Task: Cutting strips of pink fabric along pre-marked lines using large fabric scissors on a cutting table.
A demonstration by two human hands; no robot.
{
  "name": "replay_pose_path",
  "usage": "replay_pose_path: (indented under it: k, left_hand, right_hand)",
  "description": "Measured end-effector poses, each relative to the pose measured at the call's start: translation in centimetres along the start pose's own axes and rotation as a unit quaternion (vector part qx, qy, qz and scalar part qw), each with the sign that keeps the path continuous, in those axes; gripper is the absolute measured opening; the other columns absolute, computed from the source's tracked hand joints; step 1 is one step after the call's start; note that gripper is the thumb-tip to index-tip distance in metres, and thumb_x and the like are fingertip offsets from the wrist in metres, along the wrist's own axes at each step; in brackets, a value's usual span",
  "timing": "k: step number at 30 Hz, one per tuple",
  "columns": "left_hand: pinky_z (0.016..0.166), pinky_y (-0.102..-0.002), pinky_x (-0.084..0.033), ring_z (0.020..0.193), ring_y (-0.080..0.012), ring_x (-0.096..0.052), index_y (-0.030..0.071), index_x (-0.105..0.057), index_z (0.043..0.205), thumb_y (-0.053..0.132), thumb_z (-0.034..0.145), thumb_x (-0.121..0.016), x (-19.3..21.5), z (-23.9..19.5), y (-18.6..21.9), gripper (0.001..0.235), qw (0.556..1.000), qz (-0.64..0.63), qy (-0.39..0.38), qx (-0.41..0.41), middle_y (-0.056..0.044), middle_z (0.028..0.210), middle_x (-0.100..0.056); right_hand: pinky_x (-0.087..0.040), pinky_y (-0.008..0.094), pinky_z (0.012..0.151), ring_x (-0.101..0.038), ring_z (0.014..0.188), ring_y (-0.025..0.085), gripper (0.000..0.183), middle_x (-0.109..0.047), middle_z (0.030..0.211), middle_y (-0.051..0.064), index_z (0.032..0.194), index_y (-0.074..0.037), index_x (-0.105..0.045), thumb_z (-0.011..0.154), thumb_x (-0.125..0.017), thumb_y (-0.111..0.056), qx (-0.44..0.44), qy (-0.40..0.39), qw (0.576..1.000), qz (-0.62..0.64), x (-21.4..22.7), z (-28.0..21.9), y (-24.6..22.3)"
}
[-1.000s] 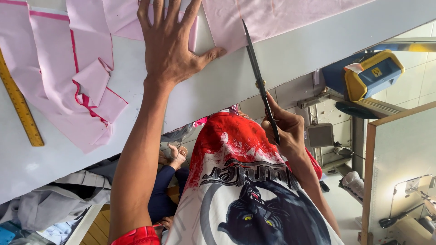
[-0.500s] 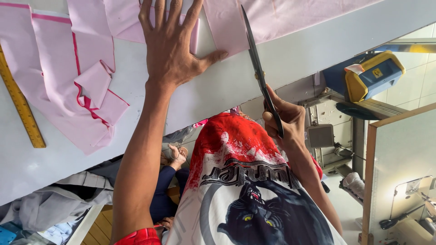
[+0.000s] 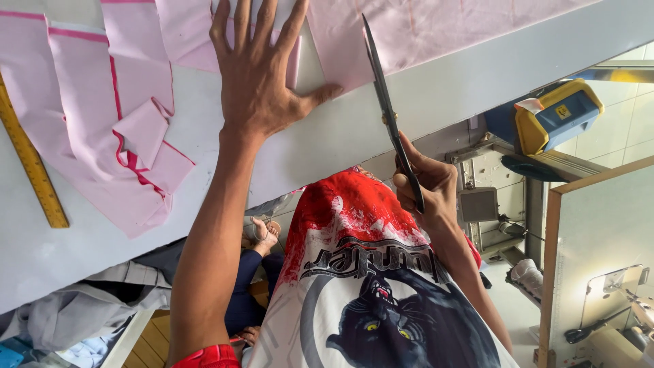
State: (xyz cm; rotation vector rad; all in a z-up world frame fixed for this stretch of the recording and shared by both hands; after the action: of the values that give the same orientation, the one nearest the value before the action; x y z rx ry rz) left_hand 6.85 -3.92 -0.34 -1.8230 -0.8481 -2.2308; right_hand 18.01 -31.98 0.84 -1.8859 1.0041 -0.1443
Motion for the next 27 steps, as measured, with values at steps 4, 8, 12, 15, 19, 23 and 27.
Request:
replay_pose_path:
  k: [4, 8, 12, 15, 19, 23, 27]
  left_hand:
    - [0.124, -0.065, -0.018, 0.154, -0.0402, -0.024, 0.016, -0.044, 0.164, 0.096, 0.097, -0.056, 0.0, 0.1, 0.0, 0.105, 1.0, -0.004, 0.001, -0.001, -0.018, 0.166, -0.033]
    - [0.125, -0.064, -0.021, 0.155, -0.0397, -0.024, 0.017, -0.047, 0.162, 0.096, 0.096, -0.057, 0.2, 0.0, 0.1, 0.104, 1.0, -0.006, 0.008, 0.005, -0.017, 0.167, -0.031]
    - [0.127, -0.063, -0.022, 0.157, -0.0379, -0.021, 0.02, -0.043, 0.163, 0.098, 0.095, -0.055, 0.2, 0.1, 0.1, 0.104, 1.0, -0.006, 0.006, 0.013, -0.015, 0.168, -0.031]
    - [0.126, -0.065, -0.023, 0.157, -0.0395, -0.023, 0.021, -0.041, 0.165, 0.098, 0.095, -0.06, 0.2, 0.2, 0.0, 0.105, 1.0, -0.003, -0.01, 0.015, -0.015, 0.169, -0.029]
    - [0.128, -0.063, -0.023, 0.159, -0.0394, -0.021, 0.023, -0.036, 0.165, 0.098, 0.094, -0.064, 0.3, 0.3, -0.1, 0.107, 0.999, -0.011, -0.022, 0.025, -0.015, 0.171, -0.03]
    - [0.127, -0.063, -0.023, 0.159, -0.0399, -0.023, 0.023, -0.036, 0.165, 0.1, 0.093, -0.051, 0.3, 0.4, 0.0, 0.106, 0.999, 0.001, -0.021, 0.026, -0.015, 0.17, -0.03]
    - [0.127, -0.064, -0.023, 0.16, -0.0401, -0.02, 0.025, -0.032, 0.167, 0.099, 0.093, -0.04, 0.3, 0.5, 0.0, 0.105, 0.999, 0.007, -0.044, 0.031, -0.015, 0.172, -0.027]
  right_hand:
    - [-0.022, 0.018, 0.04, -0.029, 0.05, 0.005, 0.068, -0.04, 0.066, -0.001, 0.143, -0.005, -0.059, 0.082, -0.084, -0.02, 0.015, 0.004, 1.0, -0.001, -0.5, 1.4, -0.3]
    - [-0.021, 0.018, 0.04, -0.029, 0.05, 0.004, 0.066, -0.035, 0.069, -0.003, 0.145, -0.003, -0.056, 0.086, -0.082, -0.017, 0.032, -0.017, 0.999, 0.012, -1.1, 2.4, -0.8]
    - [-0.023, 0.017, 0.04, -0.03, 0.051, 0.004, 0.066, -0.043, 0.069, -0.002, 0.147, -0.005, -0.054, 0.088, -0.08, -0.015, 0.026, -0.018, 0.999, -0.027, -0.9, 2.7, -1.0]
    - [-0.036, 0.015, 0.044, -0.038, 0.053, 0.002, 0.066, -0.054, 0.071, -0.002, 0.152, -0.005, -0.049, 0.091, -0.075, -0.011, 0.02, -0.019, 0.996, -0.09, -0.8, 2.4, -1.0]
    - [-0.038, 0.017, 0.037, -0.04, 0.046, 0.003, 0.064, -0.057, 0.068, -0.002, 0.149, -0.005, -0.051, 0.09, -0.076, -0.011, 0.008, -0.016, 0.998, -0.066, -1.5, 2.6, -1.8]
    - [-0.021, 0.018, 0.042, -0.029, 0.053, 0.005, 0.068, -0.039, 0.069, -0.001, 0.146, -0.005, -0.056, 0.084, -0.081, -0.016, 0.0, -0.005, 1.0, -0.021, -2.1, 3.7, -2.5]
    - [-0.018, 0.019, 0.043, -0.027, 0.055, 0.007, 0.074, -0.039, 0.073, 0.0, 0.146, -0.003, -0.056, 0.08, -0.084, -0.024, 0.002, 0.006, 1.0, -0.03, -2.5, 5.1, -3.0]
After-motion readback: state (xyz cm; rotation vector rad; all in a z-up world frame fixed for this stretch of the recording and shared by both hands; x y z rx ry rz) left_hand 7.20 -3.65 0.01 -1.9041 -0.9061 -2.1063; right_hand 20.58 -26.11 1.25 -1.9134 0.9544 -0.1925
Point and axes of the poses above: each hand's wrist, its own z-axis towards the middle knuckle, its own x-axis out of the back of the hand, y = z × x, the point moved 3 cm from there along z, towards the middle knuckle
